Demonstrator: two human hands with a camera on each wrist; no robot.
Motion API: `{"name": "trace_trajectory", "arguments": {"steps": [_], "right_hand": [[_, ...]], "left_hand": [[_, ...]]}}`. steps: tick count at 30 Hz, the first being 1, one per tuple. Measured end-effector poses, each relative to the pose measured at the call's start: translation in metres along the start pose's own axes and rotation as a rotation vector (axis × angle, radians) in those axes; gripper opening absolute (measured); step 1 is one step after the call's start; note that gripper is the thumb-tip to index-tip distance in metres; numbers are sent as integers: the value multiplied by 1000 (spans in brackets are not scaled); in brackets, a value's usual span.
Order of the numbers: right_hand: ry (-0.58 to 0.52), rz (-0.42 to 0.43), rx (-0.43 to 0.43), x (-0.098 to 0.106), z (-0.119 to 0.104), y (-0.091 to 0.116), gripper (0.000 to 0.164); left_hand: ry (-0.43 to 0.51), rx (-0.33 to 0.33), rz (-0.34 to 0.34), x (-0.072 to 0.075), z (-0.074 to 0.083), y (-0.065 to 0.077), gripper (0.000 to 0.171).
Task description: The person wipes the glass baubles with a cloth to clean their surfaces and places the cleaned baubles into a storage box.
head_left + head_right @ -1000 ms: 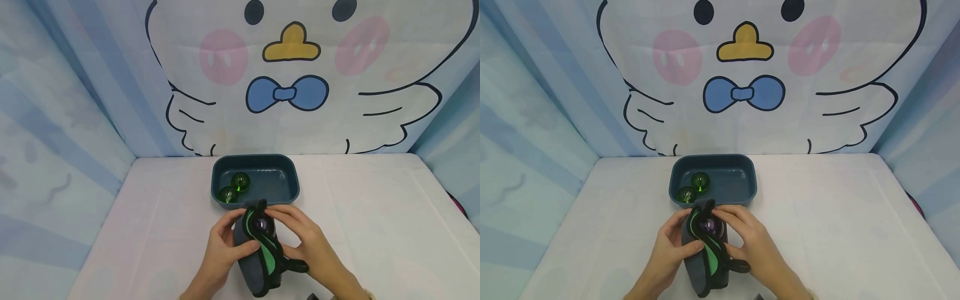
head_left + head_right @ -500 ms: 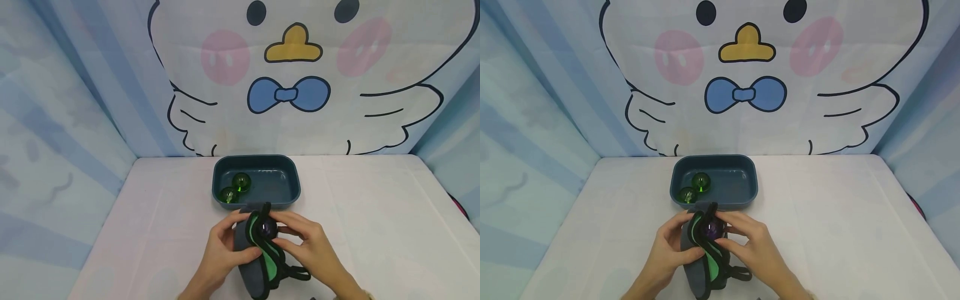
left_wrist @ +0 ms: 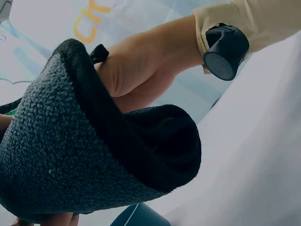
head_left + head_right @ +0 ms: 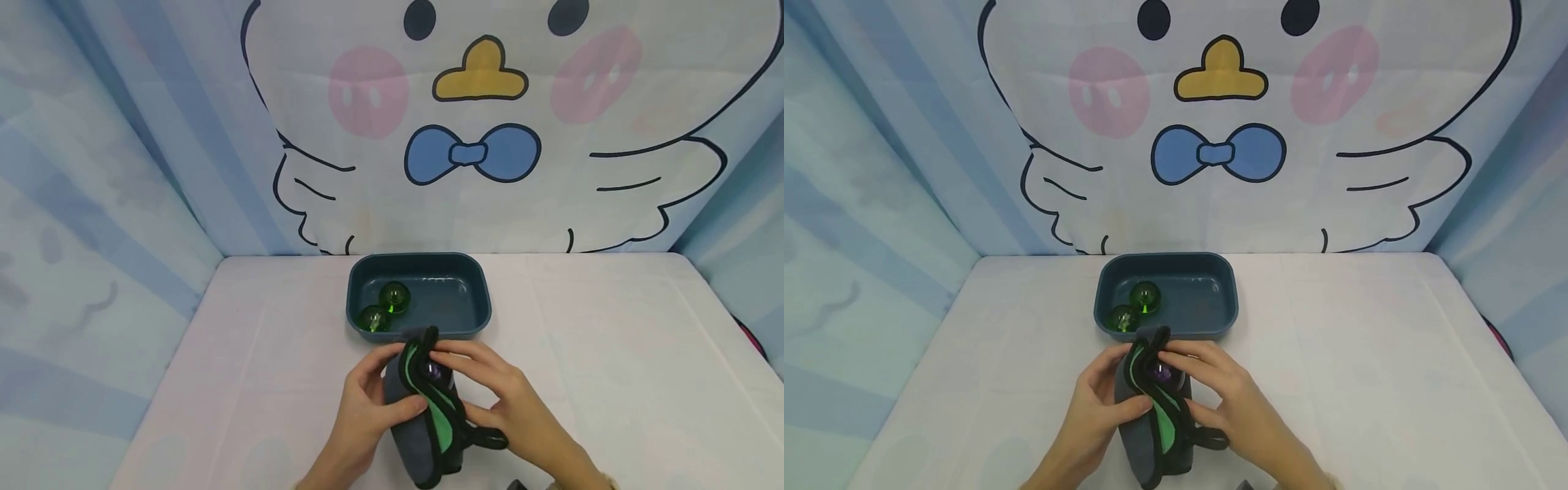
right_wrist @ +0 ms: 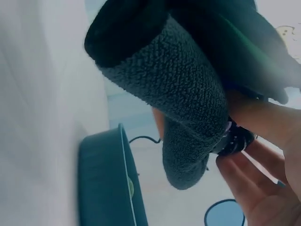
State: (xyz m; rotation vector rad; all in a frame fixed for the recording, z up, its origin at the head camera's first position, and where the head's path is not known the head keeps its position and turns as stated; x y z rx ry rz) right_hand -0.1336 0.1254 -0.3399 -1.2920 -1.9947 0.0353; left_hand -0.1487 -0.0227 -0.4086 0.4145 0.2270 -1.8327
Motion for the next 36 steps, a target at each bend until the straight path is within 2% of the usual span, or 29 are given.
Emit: {"name": "trace_trajectory", "arguments": {"steps": [4,7,10,12,14,17,24,29,36], "right_hand": [[-23,30,24,0,-1,0,65],[-111,61,12,2,1,0,61],[-214,80,-48,1,8,0,54],[-245,89,-97,0,13,0,50],[-239,91,-129,1,15,1,49],[-194,88,-119,4,12,1,51],[-48,27,8,3,0,0,63],[-83,65,37,3,-2,0,61],[-204,143,-132,3,14,1,50]], "left_hand": [[3,-12,-26,-2,2,1,62],[3,-26,-45,-4,5,2,61],[0,-36,-60,-6,7,3,61],[0,-41,-65,-6,7,4,61],[1,-45,-64,-6,7,4,61],[7,-39,-50,-6,6,4,61],[-8,-8,-6,-3,5,2,61],[-7,-22,-21,-4,5,2,61],[-12,-67,-45,-7,9,3,61]]}}
Point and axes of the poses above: each hand's wrist, its own y-axis away from the middle knuckle, its own x-axis out of the back of the hand, z = x × y, the point moved 10 cm from there along -y, towards the middle knuckle, and after that the axes turned 3 degrees about -z, right-handed, at the moved point
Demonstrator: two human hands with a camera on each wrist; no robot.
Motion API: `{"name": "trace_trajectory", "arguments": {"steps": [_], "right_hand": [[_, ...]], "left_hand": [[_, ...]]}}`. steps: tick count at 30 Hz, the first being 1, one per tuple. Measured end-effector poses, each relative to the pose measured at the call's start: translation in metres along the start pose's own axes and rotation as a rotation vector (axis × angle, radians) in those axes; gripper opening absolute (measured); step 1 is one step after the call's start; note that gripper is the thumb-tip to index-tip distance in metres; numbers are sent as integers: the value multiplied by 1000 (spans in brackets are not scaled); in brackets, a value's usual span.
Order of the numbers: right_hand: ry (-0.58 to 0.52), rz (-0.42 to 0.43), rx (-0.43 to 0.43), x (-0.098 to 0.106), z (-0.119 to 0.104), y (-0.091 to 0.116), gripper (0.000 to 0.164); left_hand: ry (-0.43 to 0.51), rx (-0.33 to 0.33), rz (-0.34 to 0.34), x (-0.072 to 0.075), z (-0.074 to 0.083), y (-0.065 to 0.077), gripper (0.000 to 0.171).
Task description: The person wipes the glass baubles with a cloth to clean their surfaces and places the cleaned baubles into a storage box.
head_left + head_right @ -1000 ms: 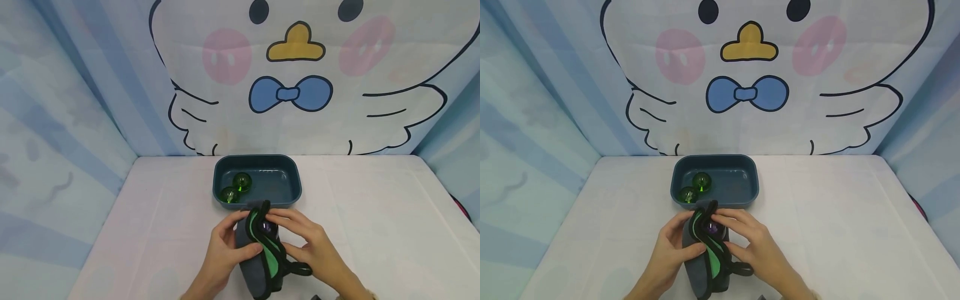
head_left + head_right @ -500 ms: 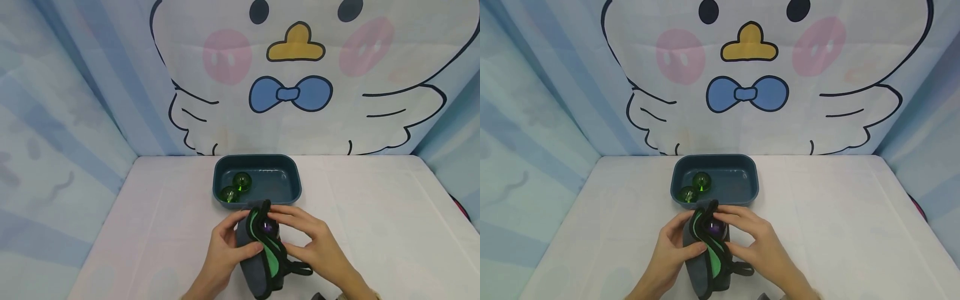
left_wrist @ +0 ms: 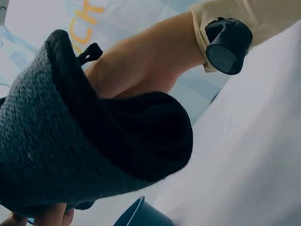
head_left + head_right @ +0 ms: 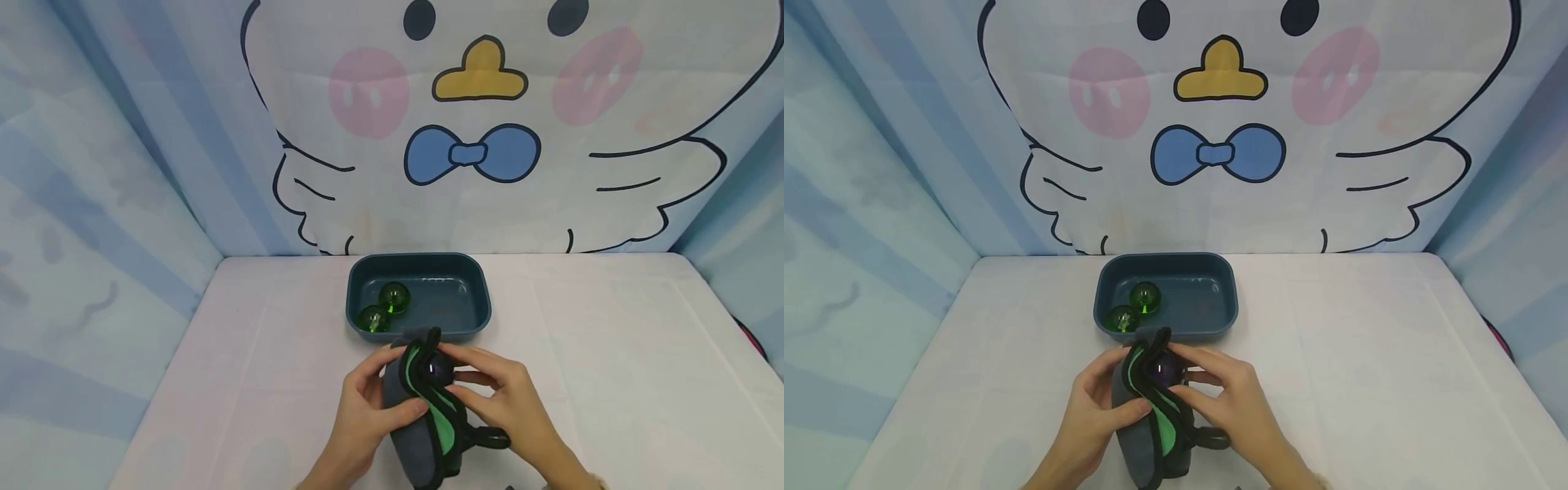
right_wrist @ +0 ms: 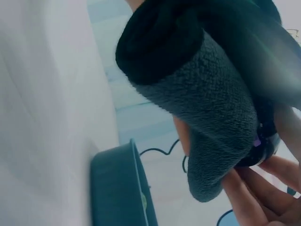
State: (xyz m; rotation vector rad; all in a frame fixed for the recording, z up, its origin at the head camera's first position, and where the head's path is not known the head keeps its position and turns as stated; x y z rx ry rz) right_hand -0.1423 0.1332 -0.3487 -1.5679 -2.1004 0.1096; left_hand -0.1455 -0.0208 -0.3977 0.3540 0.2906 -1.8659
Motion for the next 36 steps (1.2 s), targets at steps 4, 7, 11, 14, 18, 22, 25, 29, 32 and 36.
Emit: {"name": "trace_trajectory", "arguments": {"steps": [4,7,11,14,18,22,25,29,32,36], "right_hand": [[21,8,-10,1,0,1,50],[48,-18,44,2,-6,0,53],[102,-69,141,1,-15,2,61],[121,-91,212,-2,-21,3,65],[116,-61,287,-4,-25,3,60],[53,-31,255,-2,-22,2,55],[1,-27,190,-1,-16,1,54],[22,-19,145,-4,-15,2,52],[58,-26,139,-5,-18,1,53],[105,-63,183,-4,-24,2,60]], "left_hand": [[0,-24,2,0,2,-1,60],[4,-39,1,0,4,-1,59],[12,-36,-2,1,3,0,58],[16,-37,2,2,3,0,57],[18,-49,6,4,4,0,56],[28,-66,-15,3,5,1,54],[33,-78,-18,2,6,1,52],[16,-56,28,7,4,2,50],[8,-38,50,10,3,2,51],[3,-23,59,9,3,1,55]]}}
Point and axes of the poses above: each hand's wrist, its own y-axis away from the middle knuckle, its own x-axis out of the back of the hand, z = x × y, the point moved 10 cm from there along -y, towards the middle knuckle, and after that the axes turned 3 degrees about -z, right-handed, at the moved point
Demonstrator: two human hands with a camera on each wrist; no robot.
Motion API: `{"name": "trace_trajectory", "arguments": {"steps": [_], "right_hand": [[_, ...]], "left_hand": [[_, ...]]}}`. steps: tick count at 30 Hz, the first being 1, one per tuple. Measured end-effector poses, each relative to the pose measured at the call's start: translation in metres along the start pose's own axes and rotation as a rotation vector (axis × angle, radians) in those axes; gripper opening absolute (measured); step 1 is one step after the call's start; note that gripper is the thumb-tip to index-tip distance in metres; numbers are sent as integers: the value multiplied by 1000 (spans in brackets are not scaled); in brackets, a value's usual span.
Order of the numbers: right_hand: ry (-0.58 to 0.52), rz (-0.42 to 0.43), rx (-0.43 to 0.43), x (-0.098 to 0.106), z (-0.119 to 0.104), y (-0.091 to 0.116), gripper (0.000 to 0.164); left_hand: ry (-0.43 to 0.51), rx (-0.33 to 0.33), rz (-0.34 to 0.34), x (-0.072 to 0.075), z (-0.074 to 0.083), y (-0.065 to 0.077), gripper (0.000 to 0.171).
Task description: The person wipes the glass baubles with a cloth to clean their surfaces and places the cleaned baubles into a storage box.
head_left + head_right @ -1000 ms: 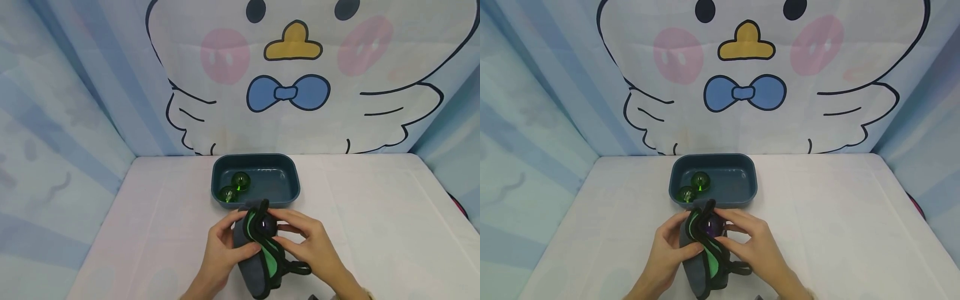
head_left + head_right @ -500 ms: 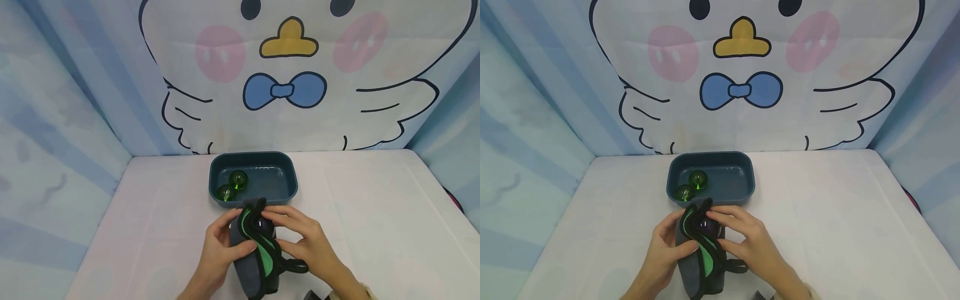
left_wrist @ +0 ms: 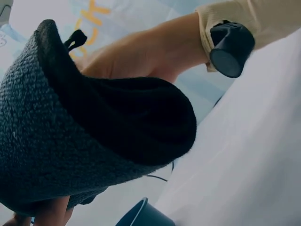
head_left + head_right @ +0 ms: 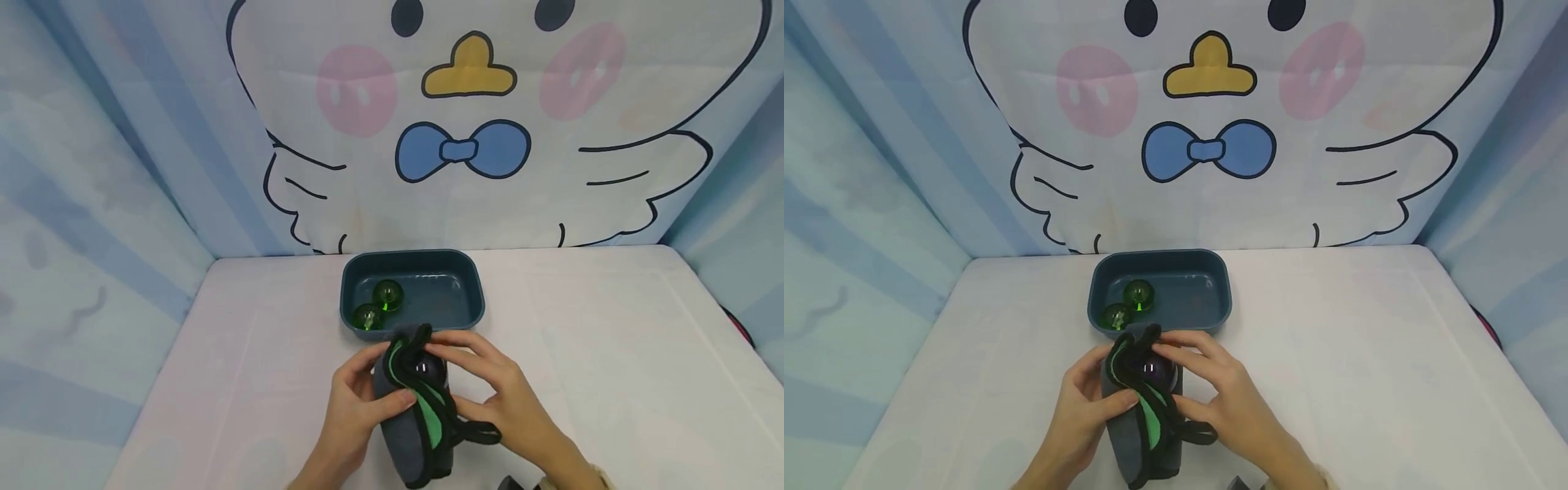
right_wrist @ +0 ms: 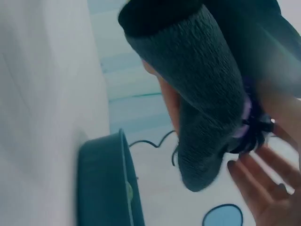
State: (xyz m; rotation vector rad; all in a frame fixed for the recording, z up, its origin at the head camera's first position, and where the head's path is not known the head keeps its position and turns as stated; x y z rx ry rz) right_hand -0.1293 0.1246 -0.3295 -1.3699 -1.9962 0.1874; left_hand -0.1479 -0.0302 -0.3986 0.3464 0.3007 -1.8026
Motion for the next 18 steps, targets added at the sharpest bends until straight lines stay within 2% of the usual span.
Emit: {"name": "trace_trajectory", "arguments": {"steps": [3,6,9,14,16,18], "right_hand": [[17,-23,62,-1,-5,0,60],[26,-8,109,-3,-6,0,56],[-13,18,48,-4,1,-1,53],[-146,58,-168,-3,20,2,47],[-158,63,-219,-2,24,4,44],[-153,52,-232,-1,26,6,45]], "left_hand": [[-6,15,25,2,-1,0,57],[-8,23,51,4,-3,1,58],[-4,15,49,4,-3,1,57],[-4,-20,5,-1,0,1,55],[-5,-27,-6,-3,0,1,54],[-5,-23,-14,-4,0,1,53]]}}
Point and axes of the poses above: each hand's wrist, its own y-axis away from the middle knuckle, its own x-axis out of the back of the hand, z = x × y, the point moved 10 cm from there along -y, towards the middle knuckle, and after that the axes turned 3 degrees about -z, right-handed, at the moved point
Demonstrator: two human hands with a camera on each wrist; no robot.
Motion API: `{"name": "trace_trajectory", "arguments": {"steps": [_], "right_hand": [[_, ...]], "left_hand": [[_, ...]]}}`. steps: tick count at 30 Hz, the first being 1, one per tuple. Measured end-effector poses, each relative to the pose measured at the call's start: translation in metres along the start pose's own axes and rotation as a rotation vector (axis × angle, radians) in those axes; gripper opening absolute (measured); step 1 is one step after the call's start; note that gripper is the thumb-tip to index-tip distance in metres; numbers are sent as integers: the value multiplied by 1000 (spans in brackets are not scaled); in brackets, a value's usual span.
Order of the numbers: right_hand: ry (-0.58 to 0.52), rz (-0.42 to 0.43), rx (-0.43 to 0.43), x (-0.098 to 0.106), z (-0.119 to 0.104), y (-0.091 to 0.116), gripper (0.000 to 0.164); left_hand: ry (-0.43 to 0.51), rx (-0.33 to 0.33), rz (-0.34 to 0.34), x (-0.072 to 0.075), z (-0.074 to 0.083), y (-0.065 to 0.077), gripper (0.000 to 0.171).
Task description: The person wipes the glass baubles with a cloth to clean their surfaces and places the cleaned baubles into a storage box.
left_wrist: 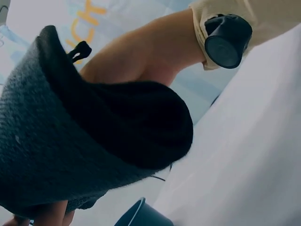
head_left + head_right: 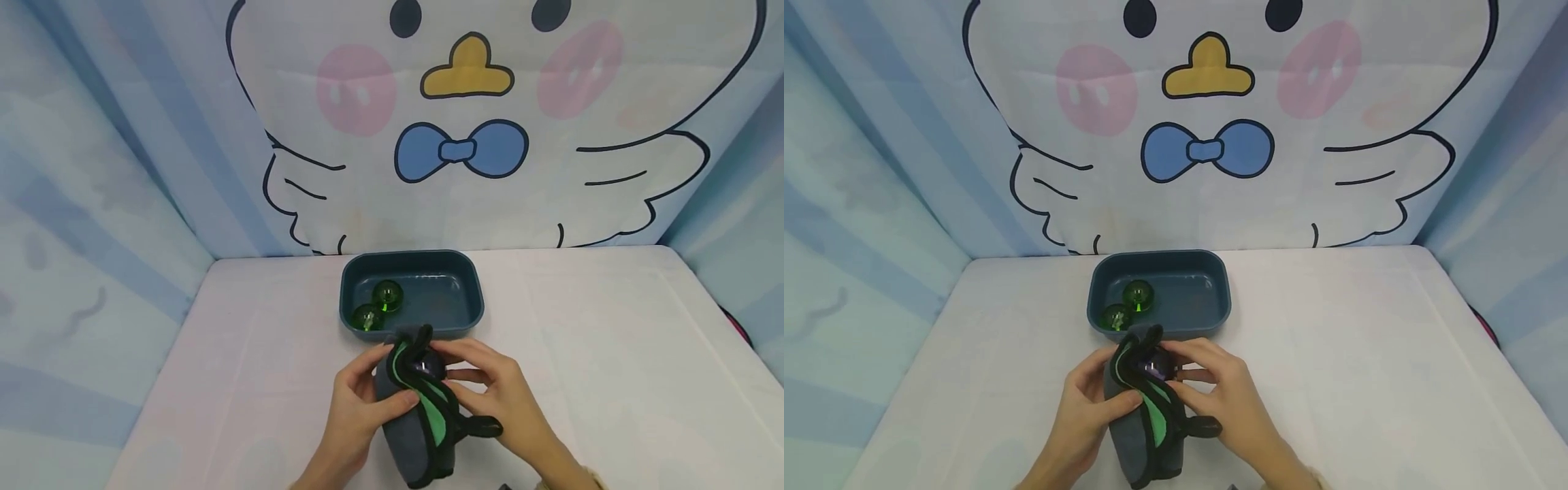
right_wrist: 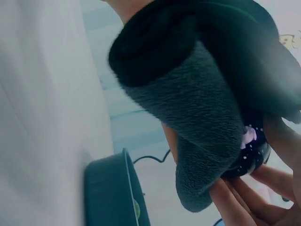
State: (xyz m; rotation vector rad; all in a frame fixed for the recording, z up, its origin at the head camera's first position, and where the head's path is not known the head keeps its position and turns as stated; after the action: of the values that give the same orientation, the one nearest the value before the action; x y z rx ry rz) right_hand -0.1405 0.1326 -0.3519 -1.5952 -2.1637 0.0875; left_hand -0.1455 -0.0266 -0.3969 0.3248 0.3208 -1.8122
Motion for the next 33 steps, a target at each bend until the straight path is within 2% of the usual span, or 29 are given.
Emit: {"name": "trace_trajectory", "arguments": {"steps": [2,5,8,13,19,23,27,30,33], "right_hand": [[-3,-24,11,0,-1,0,47],[11,-63,73,0,-8,-1,53],[84,-91,150,-3,-16,-2,58],[194,-63,231,-6,-23,0,60],[140,-40,204,-7,-20,1,58],[60,-49,111,-7,-10,-1,52],[39,-56,45,-5,-5,-2,46],[54,-61,76,-3,-9,-2,49],[89,-67,146,-1,-16,-2,55]], "left_hand": [[-1,5,0,0,0,0,54],[-2,20,14,2,0,-1,56],[-8,28,32,4,0,-1,57],[-20,29,24,4,2,-2,58],[-23,25,-2,2,3,0,58],[-22,4,-20,0,5,2,57],[-13,0,-12,0,6,3,55],[-12,6,-2,0,6,2,54],[-15,32,27,2,4,1,55]]}}
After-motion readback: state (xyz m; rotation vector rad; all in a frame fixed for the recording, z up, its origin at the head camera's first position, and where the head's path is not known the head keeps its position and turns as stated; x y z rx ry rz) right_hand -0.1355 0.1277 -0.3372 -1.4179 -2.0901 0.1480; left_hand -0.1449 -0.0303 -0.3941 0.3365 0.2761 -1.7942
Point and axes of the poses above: each hand's wrist, its own y-axis away from the middle knuckle, its own x-axis out of the back of the hand, z = x × y, the point moved 10 cm from there along -y, towards the middle knuckle, and after that the axes turned 3 degrees about -z, right-handed, at the moved point
